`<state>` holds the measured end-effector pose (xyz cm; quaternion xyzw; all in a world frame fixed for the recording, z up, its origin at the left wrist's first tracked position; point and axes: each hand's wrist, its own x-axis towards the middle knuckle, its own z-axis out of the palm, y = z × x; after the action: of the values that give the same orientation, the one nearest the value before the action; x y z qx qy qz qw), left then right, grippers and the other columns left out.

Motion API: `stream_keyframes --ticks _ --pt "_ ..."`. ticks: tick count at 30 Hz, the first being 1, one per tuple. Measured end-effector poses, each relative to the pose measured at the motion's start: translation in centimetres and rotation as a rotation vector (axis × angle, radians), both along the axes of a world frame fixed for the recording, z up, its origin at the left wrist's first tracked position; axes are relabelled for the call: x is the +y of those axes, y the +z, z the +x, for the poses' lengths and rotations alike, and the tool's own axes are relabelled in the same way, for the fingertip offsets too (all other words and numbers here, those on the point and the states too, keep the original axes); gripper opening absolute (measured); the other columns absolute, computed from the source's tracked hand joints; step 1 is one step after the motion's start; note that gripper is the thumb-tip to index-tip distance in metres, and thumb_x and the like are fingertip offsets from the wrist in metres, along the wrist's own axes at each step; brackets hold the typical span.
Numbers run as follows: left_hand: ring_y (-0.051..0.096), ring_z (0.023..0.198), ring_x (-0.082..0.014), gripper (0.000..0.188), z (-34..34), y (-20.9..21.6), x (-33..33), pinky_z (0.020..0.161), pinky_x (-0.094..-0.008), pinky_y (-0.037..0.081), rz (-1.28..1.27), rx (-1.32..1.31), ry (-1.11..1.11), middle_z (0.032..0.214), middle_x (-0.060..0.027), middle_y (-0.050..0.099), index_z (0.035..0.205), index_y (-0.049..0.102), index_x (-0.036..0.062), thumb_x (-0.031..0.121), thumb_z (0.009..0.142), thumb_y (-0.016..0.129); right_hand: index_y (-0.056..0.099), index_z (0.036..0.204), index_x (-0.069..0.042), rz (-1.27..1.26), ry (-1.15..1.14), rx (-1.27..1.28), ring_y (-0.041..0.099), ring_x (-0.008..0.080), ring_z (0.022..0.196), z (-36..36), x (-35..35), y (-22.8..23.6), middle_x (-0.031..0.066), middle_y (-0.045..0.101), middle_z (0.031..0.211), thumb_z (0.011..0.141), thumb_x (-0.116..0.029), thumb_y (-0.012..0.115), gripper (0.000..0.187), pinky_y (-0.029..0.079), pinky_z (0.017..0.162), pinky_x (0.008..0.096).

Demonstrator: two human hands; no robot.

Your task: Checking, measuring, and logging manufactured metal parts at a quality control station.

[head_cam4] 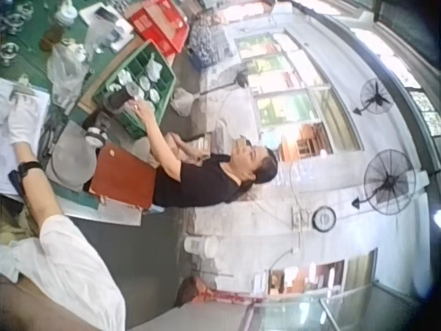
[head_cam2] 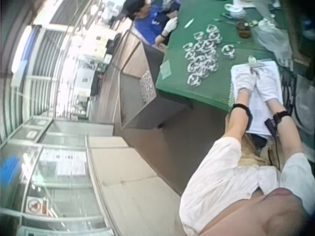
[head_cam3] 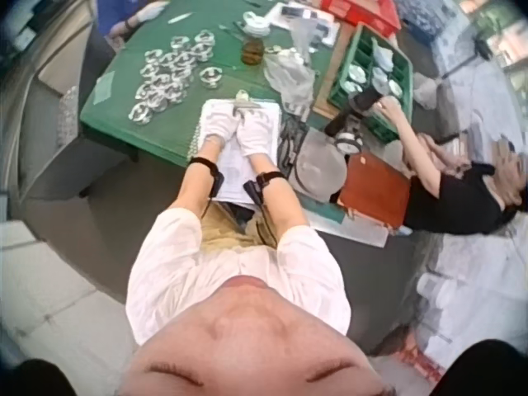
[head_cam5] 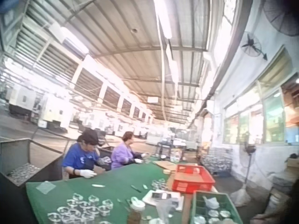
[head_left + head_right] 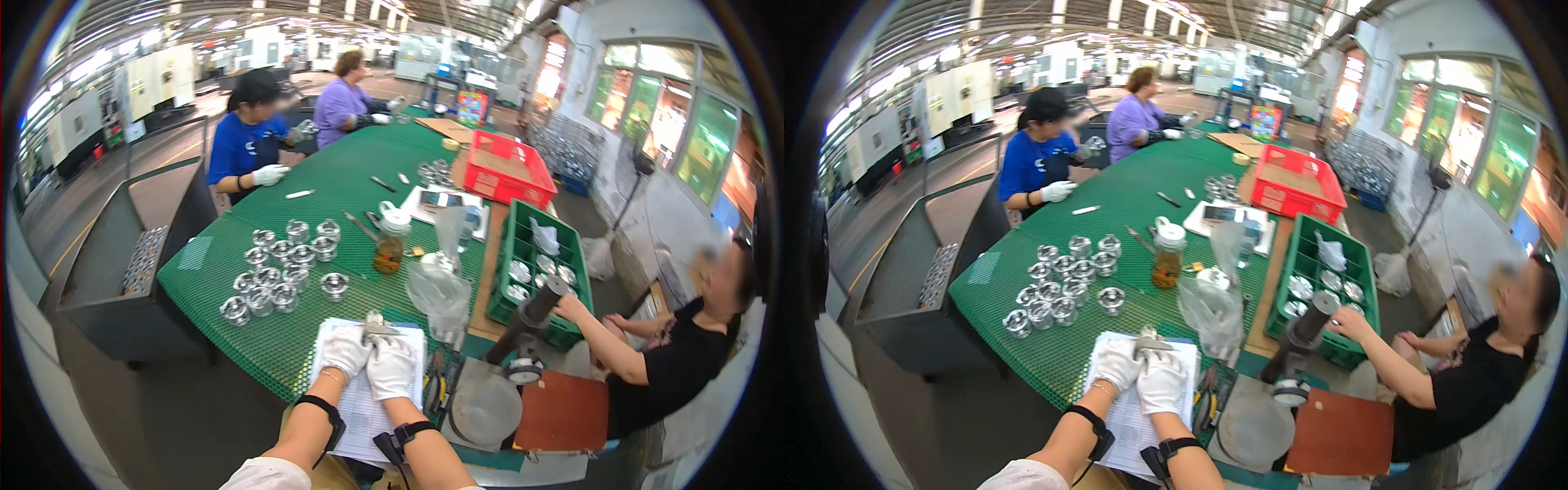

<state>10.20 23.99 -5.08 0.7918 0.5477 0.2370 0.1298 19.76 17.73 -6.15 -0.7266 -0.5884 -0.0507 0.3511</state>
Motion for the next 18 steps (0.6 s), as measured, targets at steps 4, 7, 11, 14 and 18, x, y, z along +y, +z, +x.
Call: stream_keyframes --ticks 4,7,11,14,18 --pt "0.065 0.081 -0.0335 0.024 -0.7 0.3 -0.1 0.076 -0.0434 0.051 0.021 0.008 0.023 0.085 -0.0162 0.069 0.091 0.071 0.0105 0.027 0.078 0.061 0.069 0.100 -0.013 -0.028 0.037 0.025 0.058 0.0326 0.102 -0.6 0.1 0.3 0.0114 0.065 0.106 0.080 -0.023 0.057 0.025 0.041 0.091 0.0467" --pt "0.065 0.079 -0.0330 0.024 -0.9 0.2 0.1 0.075 -0.0426 0.051 0.083 0.063 0.046 0.085 -0.0160 0.069 0.093 0.072 0.0107 0.027 0.078 0.062 0.068 0.103 -0.013 -0.069 0.015 0.054 0.057 0.0318 0.105 -0.8 0.2 0.6 0.0104 0.065 0.107 0.082 -0.024 0.057 0.026 0.041 0.091 0.0474" --pt "0.064 0.080 -0.0329 0.024 0.0 0.9 -0.4 0.074 -0.0425 0.050 0.077 0.016 0.019 0.085 -0.0151 0.069 0.094 0.072 0.0111 0.026 0.077 0.063 0.067 0.104 -0.015 -0.074 0.013 0.072 0.056 0.0307 0.107 -0.3 0.2 0.3 0.0075 0.064 0.110 0.084 -0.024 0.055 0.025 0.042 0.091 0.0467" --pt "0.063 0.083 -0.0336 0.023 -0.2 0.8 -0.5 0.076 -0.0431 0.049 0.123 0.011 0.018 0.089 -0.0152 0.068 0.092 0.071 0.0105 0.026 0.077 0.063 0.067 0.104 -0.015 -0.071 0.021 0.072 0.056 0.0308 0.107 -0.5 0.2 0.2 0.0079 0.064 0.109 0.084 -0.023 0.055 0.024 0.042 0.091 0.0468" --pt "0.063 0.084 -0.0337 0.024 -0.5 0.3 -0.2 0.077 -0.0432 0.049 0.125 0.055 0.048 0.088 -0.0152 0.068 0.090 0.071 0.0101 0.029 0.078 0.063 0.067 0.103 -0.015 -0.070 0.025 0.087 0.056 0.0317 0.106 -0.6 0.3 0.0 0.0084 0.064 0.108 0.083 -0.023 0.056 0.024 0.042 0.091 0.0469"
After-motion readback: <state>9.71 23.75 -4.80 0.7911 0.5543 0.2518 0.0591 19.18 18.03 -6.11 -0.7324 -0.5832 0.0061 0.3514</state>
